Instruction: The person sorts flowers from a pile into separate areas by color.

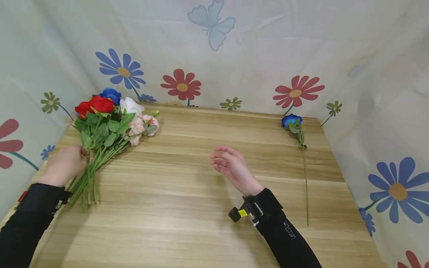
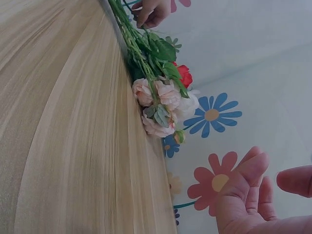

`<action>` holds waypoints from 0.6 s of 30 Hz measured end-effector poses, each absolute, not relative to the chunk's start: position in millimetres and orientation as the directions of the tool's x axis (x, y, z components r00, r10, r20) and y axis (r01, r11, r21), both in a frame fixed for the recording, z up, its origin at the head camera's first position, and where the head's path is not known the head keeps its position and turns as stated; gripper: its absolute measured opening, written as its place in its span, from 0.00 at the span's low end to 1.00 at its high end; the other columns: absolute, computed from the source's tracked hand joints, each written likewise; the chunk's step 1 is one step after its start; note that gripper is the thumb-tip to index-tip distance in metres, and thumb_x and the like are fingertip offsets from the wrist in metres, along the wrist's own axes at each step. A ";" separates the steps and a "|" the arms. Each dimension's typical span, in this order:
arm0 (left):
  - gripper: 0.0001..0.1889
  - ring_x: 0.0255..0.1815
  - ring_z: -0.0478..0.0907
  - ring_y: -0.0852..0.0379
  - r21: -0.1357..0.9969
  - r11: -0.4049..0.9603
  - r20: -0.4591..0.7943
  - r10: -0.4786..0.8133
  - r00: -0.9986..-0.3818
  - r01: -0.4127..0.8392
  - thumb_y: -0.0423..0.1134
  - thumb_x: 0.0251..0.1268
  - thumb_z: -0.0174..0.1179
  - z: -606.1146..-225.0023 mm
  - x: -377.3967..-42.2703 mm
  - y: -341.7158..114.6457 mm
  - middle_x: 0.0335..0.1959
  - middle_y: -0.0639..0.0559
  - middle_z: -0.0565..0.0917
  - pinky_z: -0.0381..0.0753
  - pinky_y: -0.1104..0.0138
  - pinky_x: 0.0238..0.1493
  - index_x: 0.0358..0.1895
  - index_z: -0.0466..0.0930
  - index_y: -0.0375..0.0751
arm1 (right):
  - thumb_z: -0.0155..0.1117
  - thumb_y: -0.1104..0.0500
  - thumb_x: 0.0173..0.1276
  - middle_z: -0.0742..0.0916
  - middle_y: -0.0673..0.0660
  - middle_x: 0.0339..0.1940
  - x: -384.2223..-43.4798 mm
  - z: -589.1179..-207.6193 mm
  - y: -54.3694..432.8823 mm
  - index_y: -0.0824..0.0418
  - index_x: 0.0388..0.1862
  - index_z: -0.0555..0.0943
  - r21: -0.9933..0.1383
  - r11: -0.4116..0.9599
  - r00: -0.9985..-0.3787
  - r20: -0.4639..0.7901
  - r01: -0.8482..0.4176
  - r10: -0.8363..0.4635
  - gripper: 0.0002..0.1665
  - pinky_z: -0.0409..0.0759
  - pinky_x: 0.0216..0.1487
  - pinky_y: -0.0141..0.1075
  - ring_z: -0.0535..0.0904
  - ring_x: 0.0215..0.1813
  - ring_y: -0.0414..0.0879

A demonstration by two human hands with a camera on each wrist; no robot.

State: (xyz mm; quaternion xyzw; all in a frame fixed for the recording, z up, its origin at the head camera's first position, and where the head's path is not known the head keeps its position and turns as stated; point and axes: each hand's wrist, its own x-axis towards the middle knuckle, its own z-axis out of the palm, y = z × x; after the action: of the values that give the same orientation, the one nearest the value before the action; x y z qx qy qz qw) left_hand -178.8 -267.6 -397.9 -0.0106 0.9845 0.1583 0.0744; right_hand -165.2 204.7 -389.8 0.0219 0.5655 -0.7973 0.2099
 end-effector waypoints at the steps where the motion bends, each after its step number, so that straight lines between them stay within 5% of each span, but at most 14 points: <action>1: 0.12 0.23 0.75 0.41 0.311 0.950 -0.135 0.006 -0.991 -0.036 0.32 0.70 0.48 -397.1 -178.0 -267.0 0.24 0.34 0.76 0.69 0.58 0.20 0.25 0.72 0.35 | 0.43 0.61 0.83 0.85 0.49 0.40 -165.2 -390.1 204.9 0.62 0.57 0.69 -0.895 -0.270 -0.911 -0.267 0.355 -0.313 0.10 0.82 0.45 0.27 0.82 0.40 0.40; 7: 0.13 0.34 0.81 0.27 0.340 0.940 -0.046 0.024 -0.999 0.007 0.32 0.71 0.50 -393.9 -172.8 -263.9 0.40 0.23 0.82 0.79 0.45 0.29 0.46 0.78 0.21 | 0.43 0.61 0.83 0.85 0.49 0.40 -164.5 -391.1 205.3 0.62 0.57 0.68 -0.901 -0.260 -0.910 -0.255 0.346 -0.328 0.10 0.82 0.45 0.27 0.83 0.40 0.39; 14: 0.10 0.28 0.80 0.34 0.362 0.928 0.106 0.049 -0.993 0.084 0.30 0.70 0.55 -388.7 -169.5 -255.6 0.34 0.27 0.83 0.78 0.45 0.29 0.42 0.78 0.21 | 0.43 0.61 0.83 0.85 0.49 0.40 -163.2 -391.4 205.2 0.61 0.56 0.70 -0.901 -0.253 -0.910 -0.265 0.351 -0.318 0.10 0.82 0.46 0.27 0.83 0.41 0.40; 18: 0.08 0.23 0.78 0.43 0.364 0.921 0.181 0.080 -0.980 0.142 0.28 0.69 0.56 -381.9 -167.4 -248.8 0.30 0.29 0.83 0.75 0.53 0.25 0.41 0.78 0.22 | 0.43 0.61 0.83 0.85 0.49 0.40 -162.9 -391.9 205.7 0.61 0.55 0.70 -0.901 -0.250 -0.907 -0.268 0.355 -0.324 0.09 0.82 0.46 0.28 0.83 0.41 0.40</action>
State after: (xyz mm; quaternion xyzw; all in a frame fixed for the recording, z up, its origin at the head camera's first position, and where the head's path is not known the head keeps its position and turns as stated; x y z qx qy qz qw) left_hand -167.4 -248.8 -381.9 0.0570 0.9766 0.1910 -0.0813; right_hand -162.9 205.7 -391.9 0.0137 0.5735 -0.7904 0.2149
